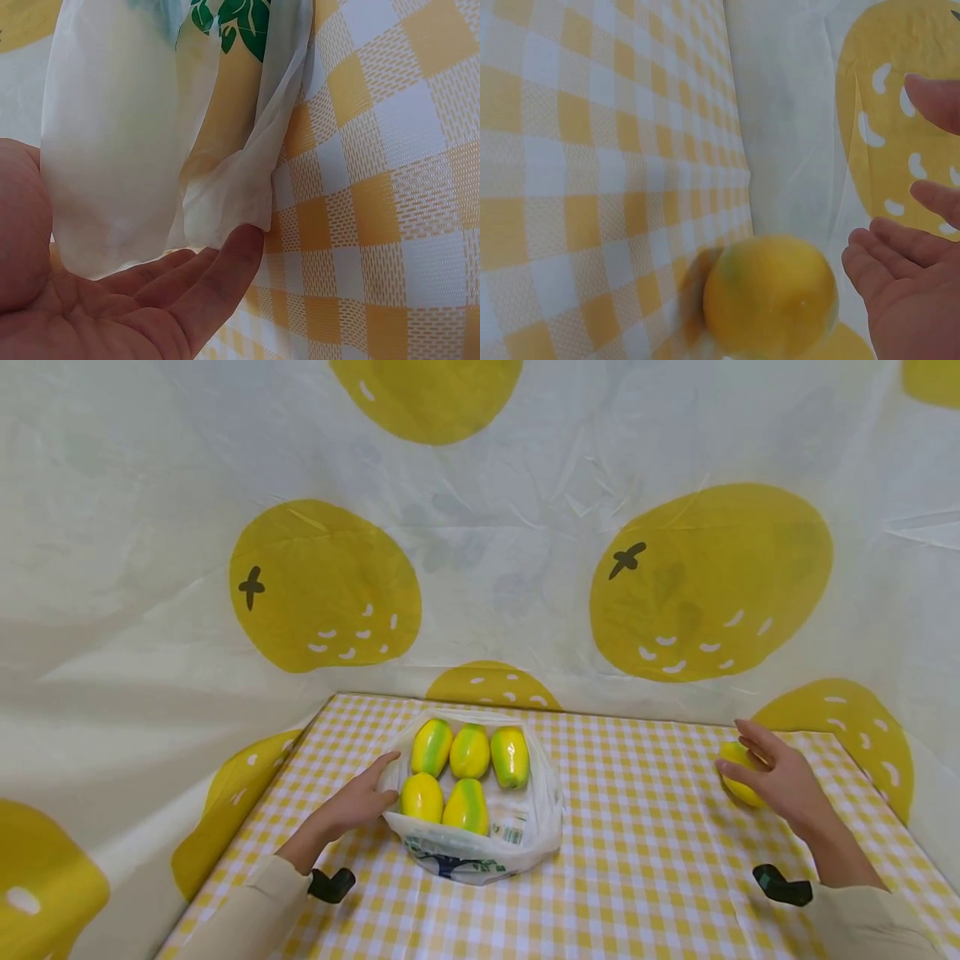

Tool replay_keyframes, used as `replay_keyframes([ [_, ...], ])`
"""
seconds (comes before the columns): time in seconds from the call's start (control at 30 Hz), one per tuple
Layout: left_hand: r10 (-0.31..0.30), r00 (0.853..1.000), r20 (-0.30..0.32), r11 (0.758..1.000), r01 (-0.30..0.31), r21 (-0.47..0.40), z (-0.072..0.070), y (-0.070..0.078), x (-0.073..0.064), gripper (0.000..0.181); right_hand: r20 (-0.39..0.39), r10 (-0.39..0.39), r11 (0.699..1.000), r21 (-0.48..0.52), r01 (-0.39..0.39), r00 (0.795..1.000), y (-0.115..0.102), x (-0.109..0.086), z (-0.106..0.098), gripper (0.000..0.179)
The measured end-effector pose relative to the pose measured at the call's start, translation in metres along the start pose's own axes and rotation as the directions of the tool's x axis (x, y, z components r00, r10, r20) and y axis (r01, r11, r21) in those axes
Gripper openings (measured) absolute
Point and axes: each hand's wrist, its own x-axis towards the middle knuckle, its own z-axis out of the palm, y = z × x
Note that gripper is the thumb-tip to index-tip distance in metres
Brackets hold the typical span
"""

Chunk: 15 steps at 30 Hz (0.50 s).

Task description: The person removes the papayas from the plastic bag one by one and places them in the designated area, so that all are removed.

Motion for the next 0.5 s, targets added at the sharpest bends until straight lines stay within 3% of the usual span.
replay_keyframes([
  [0.33, 0.000, 1.000, -0.002, 1.000, 0.000, -0.009, 0.000, 0.001, 0.000, 0.071, 0.034, -0.003, 0.998, 0.058, 0.001, 0.999, -0.017, -0.002, 0.014, 0.087],
  [0.5, 0.001, 1.000, -0.001, 1.000, -0.001, -0.004, 0.000, 0.002, -0.001, 0.071, 0.030, -0.002, 1.000, 0.022, 0.001, 1.000, -0.027, -0.004, 0.020, 0.087],
])
